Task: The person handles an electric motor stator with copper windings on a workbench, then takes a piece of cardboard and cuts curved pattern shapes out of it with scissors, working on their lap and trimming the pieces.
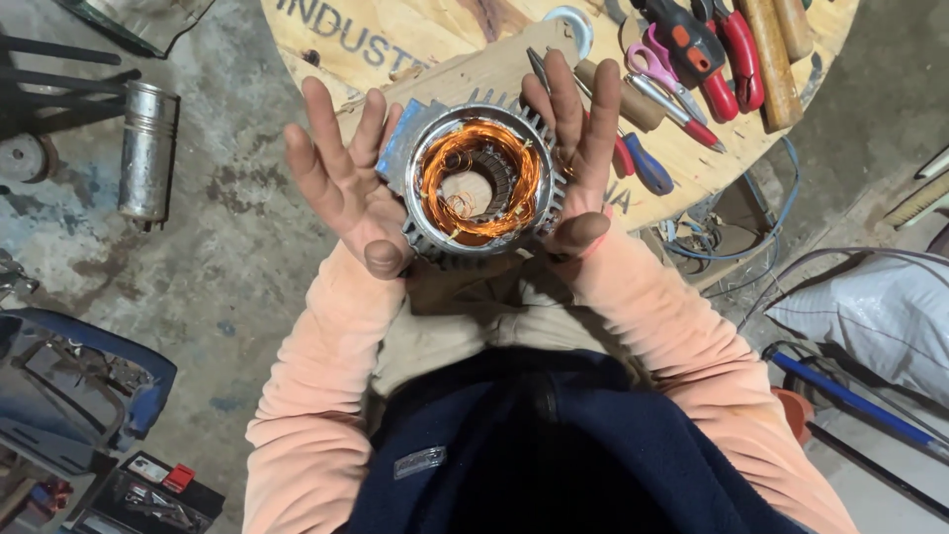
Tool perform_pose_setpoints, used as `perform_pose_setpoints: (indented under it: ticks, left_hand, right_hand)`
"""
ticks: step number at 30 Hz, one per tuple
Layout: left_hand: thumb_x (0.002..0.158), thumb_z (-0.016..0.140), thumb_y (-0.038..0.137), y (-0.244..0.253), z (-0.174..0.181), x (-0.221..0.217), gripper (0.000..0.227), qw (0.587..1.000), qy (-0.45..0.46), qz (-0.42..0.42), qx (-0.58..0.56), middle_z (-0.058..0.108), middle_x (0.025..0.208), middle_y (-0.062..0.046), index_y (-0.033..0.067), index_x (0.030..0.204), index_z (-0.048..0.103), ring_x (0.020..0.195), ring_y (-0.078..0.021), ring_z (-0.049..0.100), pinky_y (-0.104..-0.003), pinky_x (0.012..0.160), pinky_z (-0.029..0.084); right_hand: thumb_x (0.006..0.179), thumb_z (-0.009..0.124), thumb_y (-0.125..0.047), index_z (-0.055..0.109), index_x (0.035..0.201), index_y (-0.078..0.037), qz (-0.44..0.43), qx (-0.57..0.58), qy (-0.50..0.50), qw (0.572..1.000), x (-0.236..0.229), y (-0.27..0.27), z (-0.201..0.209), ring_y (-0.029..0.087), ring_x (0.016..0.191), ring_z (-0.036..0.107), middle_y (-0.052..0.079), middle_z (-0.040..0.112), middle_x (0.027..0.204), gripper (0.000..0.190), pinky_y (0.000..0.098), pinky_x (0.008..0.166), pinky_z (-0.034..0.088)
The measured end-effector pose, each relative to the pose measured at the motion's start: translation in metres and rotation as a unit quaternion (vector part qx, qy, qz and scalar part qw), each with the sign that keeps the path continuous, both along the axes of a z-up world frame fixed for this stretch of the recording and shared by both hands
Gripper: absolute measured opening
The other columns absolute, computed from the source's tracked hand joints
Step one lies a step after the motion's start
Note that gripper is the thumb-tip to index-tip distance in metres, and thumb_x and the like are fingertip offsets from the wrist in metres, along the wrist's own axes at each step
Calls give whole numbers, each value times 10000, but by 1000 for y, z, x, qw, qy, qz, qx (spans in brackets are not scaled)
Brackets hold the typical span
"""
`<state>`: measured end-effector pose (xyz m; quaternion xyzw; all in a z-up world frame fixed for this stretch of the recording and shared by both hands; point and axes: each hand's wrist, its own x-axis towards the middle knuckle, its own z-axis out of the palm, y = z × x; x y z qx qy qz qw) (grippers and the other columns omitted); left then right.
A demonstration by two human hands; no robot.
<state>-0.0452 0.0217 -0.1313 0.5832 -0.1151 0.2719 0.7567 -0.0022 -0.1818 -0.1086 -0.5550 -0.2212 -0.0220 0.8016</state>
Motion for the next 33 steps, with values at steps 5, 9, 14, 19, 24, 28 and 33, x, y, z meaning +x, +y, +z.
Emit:
perform_pose_setpoints:
  ticks: [5, 9, 14, 19, 24, 28, 33]
  left_hand:
    - [863, 676, 748, 5, 5, -7, 1099, 999, 49, 5, -11, 123, 1736, -53, 352, 1670, 43, 1516, -308, 439, -454, 1261, 403]
    - [934, 727, 645, 17, 3, -14, 1040, 998, 53, 34, 22, 110, 1745, -28, 321, 1697, 98, 1585, -282, 363, -435, 1239, 319]
    - [1078, 704, 441, 44, -11, -65, 693, 972, 186, 129, 62, 397, 1486, -115, 73, 1559, 368, 1294, -245, 498, -372, 1061, 477]
    - [1097, 574, 298, 51, -36, -87, 315, 939, 343, -22, -25, 661, 986, -48, 13, 1226, 605, 836, -120, 602, -265, 744, 499]
    - [1082, 560, 278, 39, -39, -75, 294, 900, 422, -106, -21, 670, 825, 3, 28, 986, 682, 690, -63, 565, -239, 627, 469]
    - [1061, 598, 269, 36, -44, -73, 298, 902, 423, -80, -31, 675, 776, 16, 18, 939, 701, 646, -57, 544, -236, 600, 443]
    - [1067, 661, 170, 50, -74, -72, 200, 929, 366, 26, -49, 646, 845, 46, -19, 1061, 724, 728, -31, 505, -222, 662, 399]
  right_hand:
    - [831, 454, -894, -46, 1681, -202, 26, -32, -5, 999, 1, -4, 6, 254, 1531, 353, 156, 234, 1734, 1205, 408, 1283, 329]
    - [834, 538, -848, 47, 1630, -85, 4, -66, -64, 996, 18, -13, -9, 277, 1592, 317, 195, 263, 1726, 1207, 455, 1313, 307]
    - [941, 794, -520, 127, 1643, -16, 63, -300, -86, 948, -20, -82, 15, 322, 1567, 327, 235, 290, 1661, 1092, 459, 1290, 307]
    - [862, 846, -403, 418, 1515, 71, 11, -544, -227, 808, -31, -89, 35, 439, 1463, 450, 273, 451, 1554, 913, 514, 1242, 357]
    - [812, 839, -411, 471, 1479, 64, -24, -586, -231, 776, -28, -78, 41, 487, 1415, 442, 300, 441, 1537, 898, 538, 1198, 363]
    - [822, 816, -443, 501, 1462, 38, -22, -579, -242, 779, -23, -83, 37, 480, 1415, 442, 310, 424, 1546, 861, 547, 1178, 369]
    - [923, 753, -474, 551, 1486, -1, -87, -642, -228, 726, -9, -86, 39, 372, 1389, 501, 209, 478, 1591, 762, 475, 1118, 383]
